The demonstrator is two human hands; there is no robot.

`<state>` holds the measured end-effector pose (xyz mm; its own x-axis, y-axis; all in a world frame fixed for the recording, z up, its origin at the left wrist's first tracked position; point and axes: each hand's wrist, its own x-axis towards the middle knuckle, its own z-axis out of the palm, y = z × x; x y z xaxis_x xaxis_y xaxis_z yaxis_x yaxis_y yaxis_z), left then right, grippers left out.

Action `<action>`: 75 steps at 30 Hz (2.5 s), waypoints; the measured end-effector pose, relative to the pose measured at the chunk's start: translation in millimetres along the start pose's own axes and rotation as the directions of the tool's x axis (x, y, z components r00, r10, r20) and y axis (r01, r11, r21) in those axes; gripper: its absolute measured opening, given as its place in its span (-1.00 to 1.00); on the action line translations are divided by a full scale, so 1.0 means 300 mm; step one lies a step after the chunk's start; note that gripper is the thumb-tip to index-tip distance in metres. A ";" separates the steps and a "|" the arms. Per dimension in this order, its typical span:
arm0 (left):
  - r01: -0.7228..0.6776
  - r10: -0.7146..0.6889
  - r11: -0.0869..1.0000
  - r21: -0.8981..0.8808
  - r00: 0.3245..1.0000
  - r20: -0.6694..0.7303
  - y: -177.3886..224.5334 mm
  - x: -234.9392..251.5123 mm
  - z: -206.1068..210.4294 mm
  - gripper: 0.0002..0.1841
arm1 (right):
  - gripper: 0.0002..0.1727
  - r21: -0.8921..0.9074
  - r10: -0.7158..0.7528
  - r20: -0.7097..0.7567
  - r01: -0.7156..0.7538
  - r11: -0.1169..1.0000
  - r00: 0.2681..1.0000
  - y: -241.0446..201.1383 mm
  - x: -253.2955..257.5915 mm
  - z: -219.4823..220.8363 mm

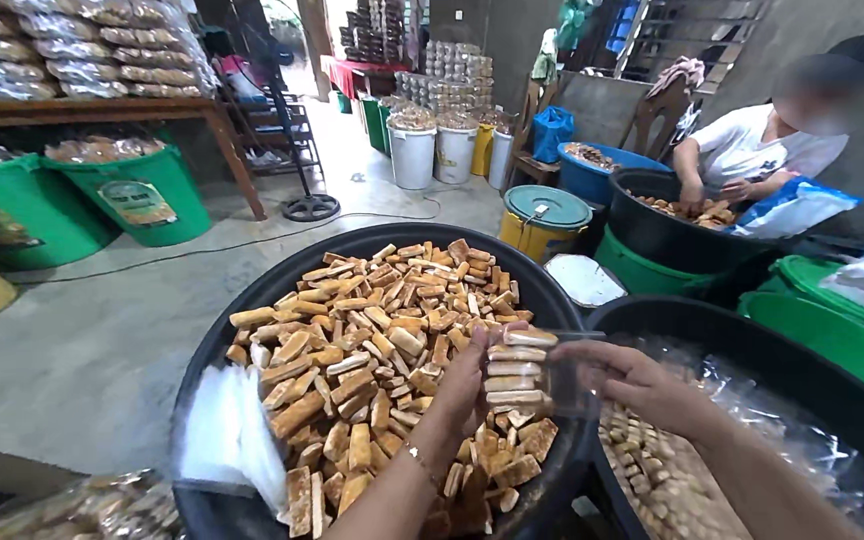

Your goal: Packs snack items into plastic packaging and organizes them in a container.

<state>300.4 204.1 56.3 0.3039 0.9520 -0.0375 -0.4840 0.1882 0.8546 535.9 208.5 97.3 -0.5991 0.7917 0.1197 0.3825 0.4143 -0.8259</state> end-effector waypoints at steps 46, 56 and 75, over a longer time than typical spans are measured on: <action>-0.459 0.346 0.638 0.619 0.888 0.302 -0.073 -0.044 0.029 -0.37 | -0.29 0.379 -0.138 0.006 0.125 0.917 0.990 0.116 -0.250 0.038; -0.445 0.020 0.673 0.590 0.809 0.588 -0.148 -0.086 0.168 -0.33 | -0.84 0.347 -0.070 -0.622 0.354 0.869 0.780 0.154 -0.588 -0.008; -0.653 -0.945 -0.313 0.690 0.289 -0.154 -0.974 0.148 0.598 -0.67 | -0.66 -0.134 0.165 -0.825 -0.470 0.873 0.541 0.518 -1.005 0.060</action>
<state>602.6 148.2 -102.3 0.4188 0.1349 -0.8980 0.5194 -0.8467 0.1150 763.5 26.0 -77.0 0.3194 0.8666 0.3833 0.7092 0.0497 -0.7033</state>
